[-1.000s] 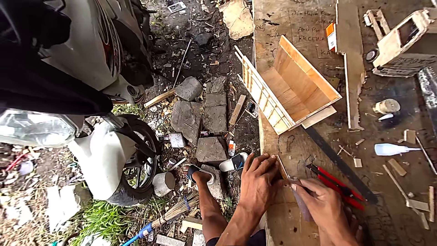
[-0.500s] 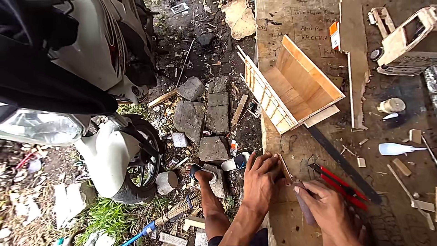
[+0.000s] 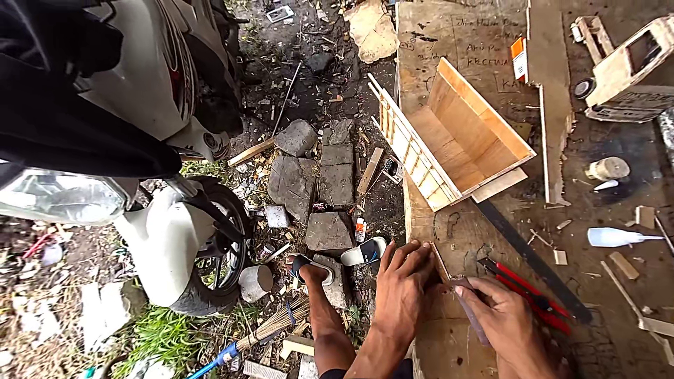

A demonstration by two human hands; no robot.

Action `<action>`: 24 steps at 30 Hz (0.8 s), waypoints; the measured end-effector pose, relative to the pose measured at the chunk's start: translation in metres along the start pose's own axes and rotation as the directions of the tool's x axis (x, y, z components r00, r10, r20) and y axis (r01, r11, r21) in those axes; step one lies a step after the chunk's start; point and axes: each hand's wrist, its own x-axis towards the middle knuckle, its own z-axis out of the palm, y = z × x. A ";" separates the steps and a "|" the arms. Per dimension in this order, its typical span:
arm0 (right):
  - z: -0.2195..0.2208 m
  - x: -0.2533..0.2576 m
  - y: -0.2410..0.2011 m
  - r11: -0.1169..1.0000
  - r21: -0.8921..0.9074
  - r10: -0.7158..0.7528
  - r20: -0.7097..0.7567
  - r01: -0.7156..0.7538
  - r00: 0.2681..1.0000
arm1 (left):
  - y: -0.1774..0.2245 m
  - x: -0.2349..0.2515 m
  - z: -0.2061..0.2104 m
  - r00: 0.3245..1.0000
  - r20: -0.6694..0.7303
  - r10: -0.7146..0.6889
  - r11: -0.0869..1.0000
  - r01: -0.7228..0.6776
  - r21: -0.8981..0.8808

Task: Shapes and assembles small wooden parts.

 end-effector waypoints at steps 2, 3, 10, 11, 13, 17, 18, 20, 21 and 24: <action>0.001 0.007 -0.002 1.000 -0.002 -0.025 0.011 0.025 1.000 | 0.000 -0.001 0.001 1.000 -0.013 -0.005 1.000 0.004 -0.013; 0.002 0.011 -0.004 1.000 -0.001 -0.025 0.013 0.025 1.000 | 0.000 -0.001 0.001 1.000 -0.011 -0.004 1.000 0.004 -0.019; 0.010 0.036 -0.018 0.999 -0.048 0.021 0.035 -0.019 0.999 | 0.000 -0.003 0.000 1.000 0.005 0.007 1.000 -0.007 0.005; 0.009 0.037 -0.017 0.998 -0.054 0.022 0.050 -0.019 0.998 | 0.001 -0.004 0.001 1.000 0.005 0.012 1.000 -0.012 0.019; 0.004 0.024 -0.010 0.997 -0.073 -0.002 0.046 0.005 0.999 | 0.001 -0.003 0.002 1.000 -0.004 0.022 0.999 -0.022 0.027; 0.007 0.015 -0.008 0.996 -0.060 -0.071 -0.036 0.069 0.997 | 0.001 -0.004 0.003 0.999 -0.019 0.031 0.999 -0.030 0.014; 0.010 0.025 -0.013 0.995 -0.058 -0.079 -0.035 0.077 0.996 | 0.000 -0.004 0.003 0.999 -0.022 0.036 0.999 -0.036 0.019; 0.013 0.037 -0.016 0.997 -0.054 -0.059 0.011 0.060 0.998 | 0.000 -0.005 0.004 0.999 -0.026 0.039 0.999 -0.038 0.034; 0.011 0.035 -0.013 0.997 -0.057 -0.057 0.017 0.058 0.998 | 0.000 -0.004 0.004 0.999 -0.026 0.043 0.998 -0.042 0.037; 0.003 0.014 -0.001 0.993 -0.062 -0.097 -0.005 0.097 0.995 | -0.002 -0.002 0.004 0.999 -0.020 0.038 0.999 -0.037 0.035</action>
